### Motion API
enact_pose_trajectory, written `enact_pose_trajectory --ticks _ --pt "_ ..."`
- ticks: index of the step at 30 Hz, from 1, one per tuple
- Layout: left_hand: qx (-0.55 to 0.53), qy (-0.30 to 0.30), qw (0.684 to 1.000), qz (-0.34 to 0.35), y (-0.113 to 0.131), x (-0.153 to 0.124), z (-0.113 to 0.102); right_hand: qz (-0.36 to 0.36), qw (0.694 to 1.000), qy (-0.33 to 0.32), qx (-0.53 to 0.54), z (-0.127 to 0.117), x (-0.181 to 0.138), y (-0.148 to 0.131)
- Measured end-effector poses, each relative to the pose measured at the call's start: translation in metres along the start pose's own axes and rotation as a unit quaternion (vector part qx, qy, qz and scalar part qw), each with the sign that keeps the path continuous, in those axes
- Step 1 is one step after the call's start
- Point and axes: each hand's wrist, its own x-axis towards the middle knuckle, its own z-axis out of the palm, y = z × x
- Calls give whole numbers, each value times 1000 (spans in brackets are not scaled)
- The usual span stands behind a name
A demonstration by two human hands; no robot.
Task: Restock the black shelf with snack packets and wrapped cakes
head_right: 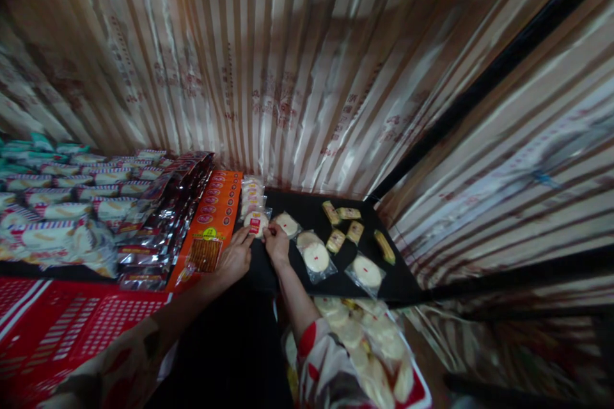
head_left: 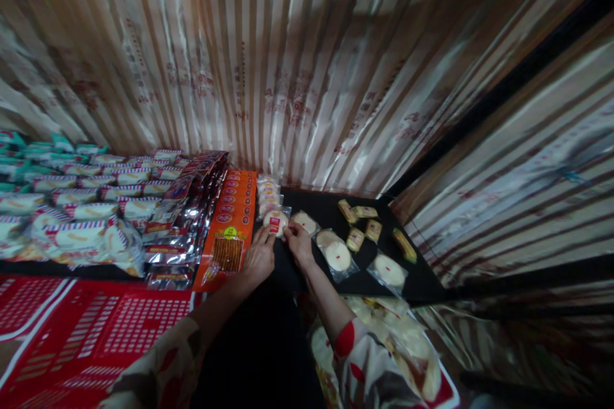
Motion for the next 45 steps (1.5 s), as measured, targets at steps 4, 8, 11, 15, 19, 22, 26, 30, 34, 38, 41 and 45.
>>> enact_pose_trajectory --ticks 4,8,11,15,19,22,26,30,34,38,41,45 --pt "15 5 1000 -11 -3 3 0 -17 998 -14 -59 5 1 -16" --pt "30 -2 1000 -5 -7 7 2 -73 973 6 -221 5 1 -31" --pt "37 1 999 2 -9 10 6 -87 938 10 -336 3 -3 -38" --pt "35 9 999 0 -9 11 9 -150 897 38 -413 -6 -10 -37" --pt "22 2 1000 0 -7 10 8 -200 867 79 -449 -26 -9 -26" --pt "11 7 1000 0 -6 9 9 -171 867 36 -466 -40 -6 -20" --pt "8 23 1000 0 -5 7 11 -167 860 -22 -481 -48 -4 -24" --pt "5 43 999 27 -2 1 11 -180 858 -8 -481 -49 -8 -25" --pt "-12 39 998 42 5 -7 6 -190 878 32 -439 -58 -12 -25" --pt "-56 27 998 24 17 -12 1 -211 904 74 -365 -70 -22 -34" --pt "-131 27 991 -18 27 -13 -2 -188 935 88 -287 -77 -38 -41" --pt "-326 5 935 -139 38 -18 -5 -108 988 55 -96 -77 -65 -37"
